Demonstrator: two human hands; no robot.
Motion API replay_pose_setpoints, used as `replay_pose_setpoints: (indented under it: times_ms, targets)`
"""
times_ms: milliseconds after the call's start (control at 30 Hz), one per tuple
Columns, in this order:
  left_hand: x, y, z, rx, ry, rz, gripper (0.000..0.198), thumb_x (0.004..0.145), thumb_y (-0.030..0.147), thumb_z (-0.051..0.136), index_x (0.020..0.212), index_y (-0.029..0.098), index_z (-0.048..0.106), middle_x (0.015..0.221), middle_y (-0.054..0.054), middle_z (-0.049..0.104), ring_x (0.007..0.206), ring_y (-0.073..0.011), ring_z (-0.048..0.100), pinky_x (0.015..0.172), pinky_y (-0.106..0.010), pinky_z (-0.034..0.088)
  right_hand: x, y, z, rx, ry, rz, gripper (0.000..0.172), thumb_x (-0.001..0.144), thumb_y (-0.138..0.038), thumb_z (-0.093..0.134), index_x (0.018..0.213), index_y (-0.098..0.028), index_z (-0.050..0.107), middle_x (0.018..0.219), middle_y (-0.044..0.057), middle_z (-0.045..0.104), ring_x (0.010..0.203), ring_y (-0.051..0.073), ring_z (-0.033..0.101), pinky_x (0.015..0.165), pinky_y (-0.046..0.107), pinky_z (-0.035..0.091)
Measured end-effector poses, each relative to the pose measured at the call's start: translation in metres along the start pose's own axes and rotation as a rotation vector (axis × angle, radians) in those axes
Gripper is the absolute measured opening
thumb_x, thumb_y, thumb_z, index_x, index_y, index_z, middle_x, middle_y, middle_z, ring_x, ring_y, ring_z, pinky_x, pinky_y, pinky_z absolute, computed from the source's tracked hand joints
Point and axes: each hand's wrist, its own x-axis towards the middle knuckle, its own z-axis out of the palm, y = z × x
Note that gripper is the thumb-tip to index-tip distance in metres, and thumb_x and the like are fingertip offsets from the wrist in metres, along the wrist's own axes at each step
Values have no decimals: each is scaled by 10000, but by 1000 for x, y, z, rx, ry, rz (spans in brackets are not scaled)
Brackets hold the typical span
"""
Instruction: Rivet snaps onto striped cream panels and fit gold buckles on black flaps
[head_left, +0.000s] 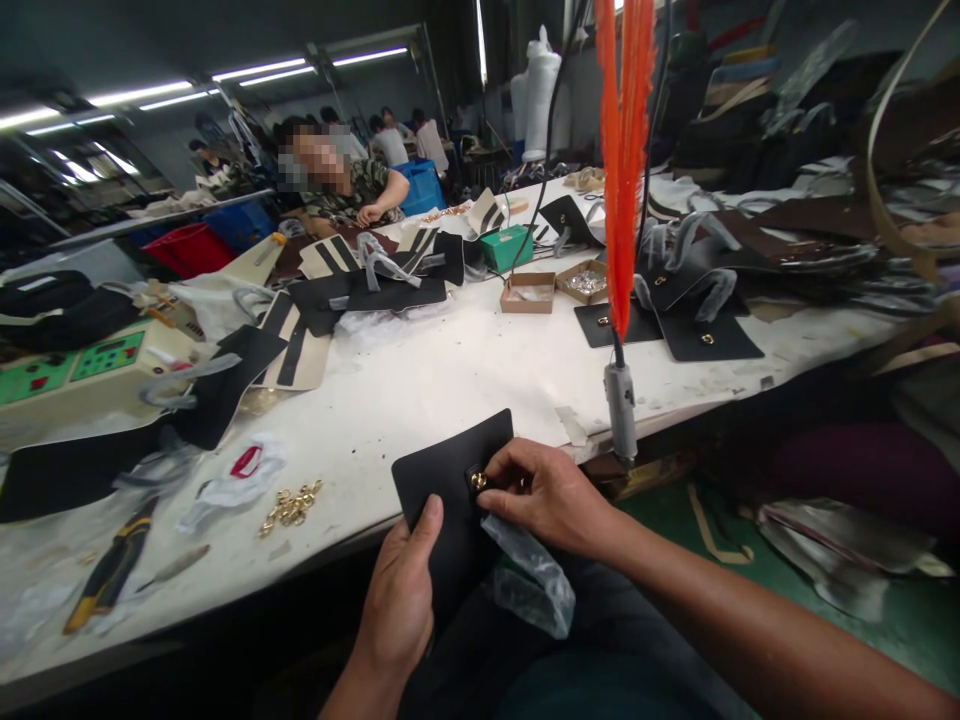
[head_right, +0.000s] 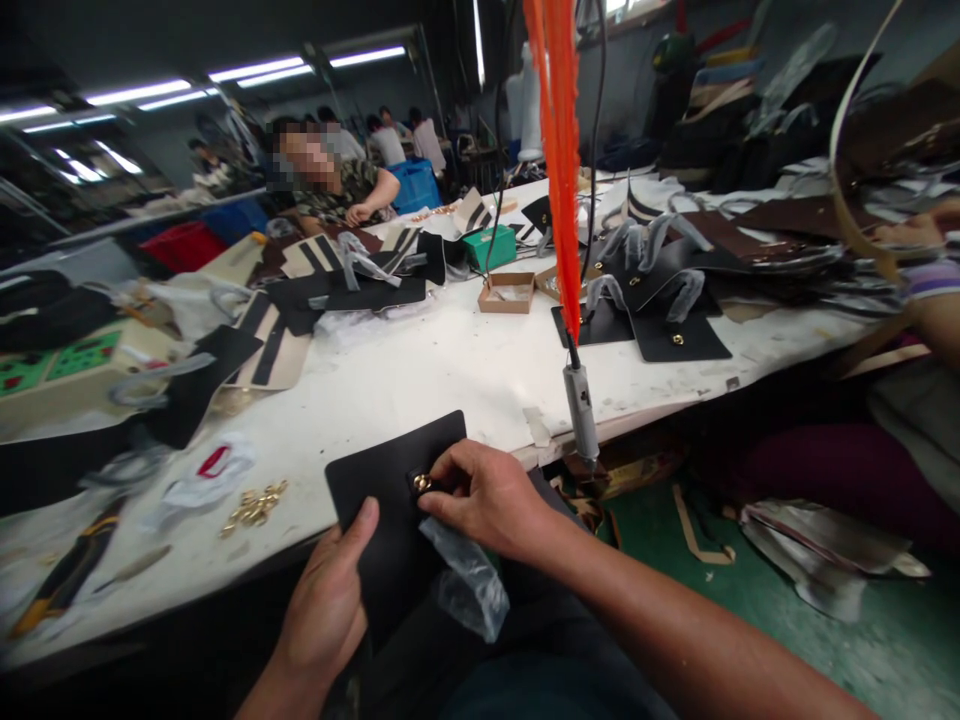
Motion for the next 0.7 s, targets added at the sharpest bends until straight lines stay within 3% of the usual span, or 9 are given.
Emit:
replay_pose_setpoints:
  times_ms: [233, 433, 700]
  targets:
    - [6, 5, 3, -84, -40, -48, 518, 804, 461, 929, 1220, 178, 804, 1336, -95, 791, 1464, -337, 590, 1325, -470, 368, 9, 3, -14, -240, -63, -234, 172, 887, -260, 865, 897, -213, 700, 823, -29, 687, 692, 126, 613, 627, 240, 429]
    - [6, 7, 3, -183, -77, -182, 481, 826, 405, 913, 1224, 161, 799, 1269, -126, 813, 1382, -369, 661, 1258, -534, 463, 24, 5, -24, -448, -146, -648, 298, 1088, -446, 670, 1272, -216, 715, 1008, 55, 751, 811, 167, 711, 695, 270, 497]
    - [6, 8, 4, -265, -89, -266, 536, 865, 354, 872, 1334, 129, 744, 1198, -142, 832, 1265, -360, 740, 1180, -511, 547, 42, 15, -25, -484, -211, -832, 290, 1110, -462, 622, 1072, -202, 745, 1018, 62, 755, 849, 170, 728, 738, 284, 519]
